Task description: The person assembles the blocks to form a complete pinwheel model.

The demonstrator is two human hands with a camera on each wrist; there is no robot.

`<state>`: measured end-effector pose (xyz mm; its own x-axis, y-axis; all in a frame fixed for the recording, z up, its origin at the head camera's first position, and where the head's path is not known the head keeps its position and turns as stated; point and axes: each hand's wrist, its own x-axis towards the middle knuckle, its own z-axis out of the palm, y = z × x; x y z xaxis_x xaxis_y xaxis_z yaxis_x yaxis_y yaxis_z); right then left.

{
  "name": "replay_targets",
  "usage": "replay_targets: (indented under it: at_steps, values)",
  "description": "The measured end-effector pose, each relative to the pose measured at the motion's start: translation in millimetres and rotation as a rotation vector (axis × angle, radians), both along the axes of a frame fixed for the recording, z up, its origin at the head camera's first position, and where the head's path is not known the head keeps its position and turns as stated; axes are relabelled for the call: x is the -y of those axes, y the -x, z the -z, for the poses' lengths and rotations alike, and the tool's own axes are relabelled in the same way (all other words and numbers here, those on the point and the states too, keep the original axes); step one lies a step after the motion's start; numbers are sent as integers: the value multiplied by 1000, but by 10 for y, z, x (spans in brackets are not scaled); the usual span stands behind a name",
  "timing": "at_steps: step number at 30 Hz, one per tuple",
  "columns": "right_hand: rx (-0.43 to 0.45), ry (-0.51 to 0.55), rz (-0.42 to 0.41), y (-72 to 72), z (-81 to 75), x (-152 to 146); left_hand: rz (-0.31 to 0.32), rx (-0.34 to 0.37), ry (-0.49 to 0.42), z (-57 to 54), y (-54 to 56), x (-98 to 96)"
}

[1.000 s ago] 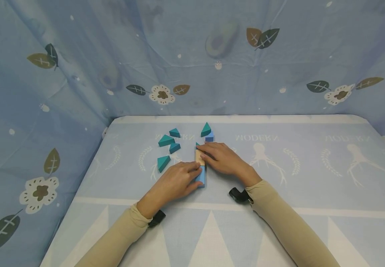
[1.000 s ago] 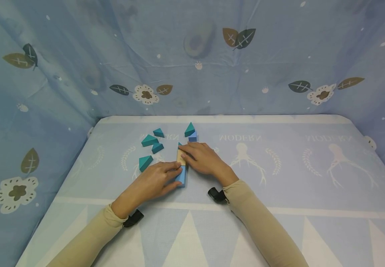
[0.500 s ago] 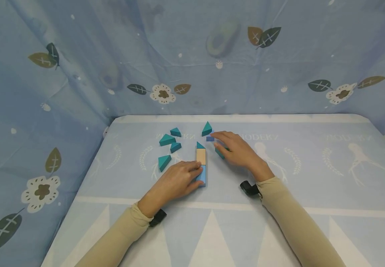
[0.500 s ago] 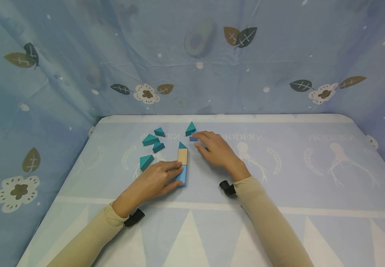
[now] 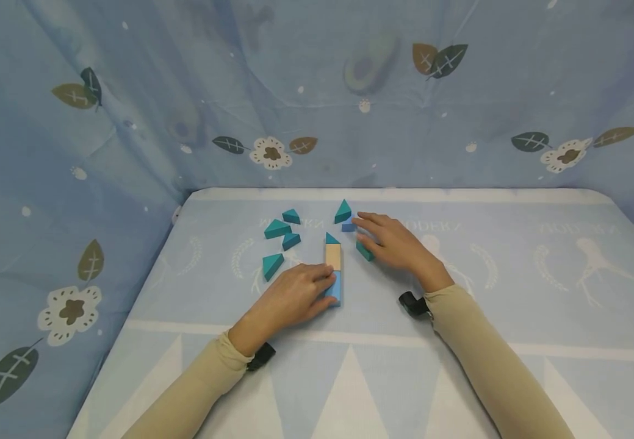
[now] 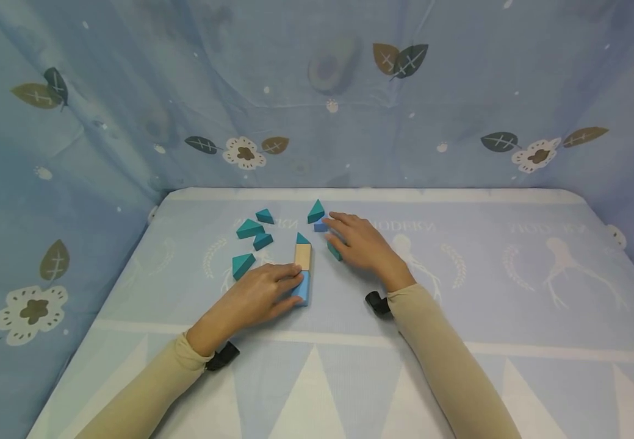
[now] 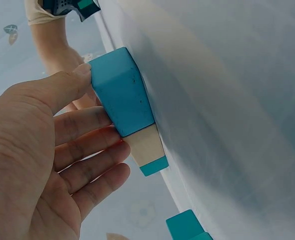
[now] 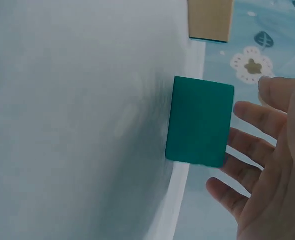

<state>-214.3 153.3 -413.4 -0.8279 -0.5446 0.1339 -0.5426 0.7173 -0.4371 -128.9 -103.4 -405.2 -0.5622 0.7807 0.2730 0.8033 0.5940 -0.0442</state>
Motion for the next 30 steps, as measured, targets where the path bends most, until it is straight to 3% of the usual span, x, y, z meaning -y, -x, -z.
replay_targets:
  at_steps: [7,17,23,30]
  values:
    - [-26,-123,-24,64,-22,122,7,-2,-7,-14,9,-6]
    - [-52,-205,43,116,-18,112,10,2,-9,9,18,-24]
    - [-15,-194,86,196,-19,39,4,-2,-1,11,8,-19]
    - [-32,-160,51,235,5,-27,-4,-1,8,10,9,1]
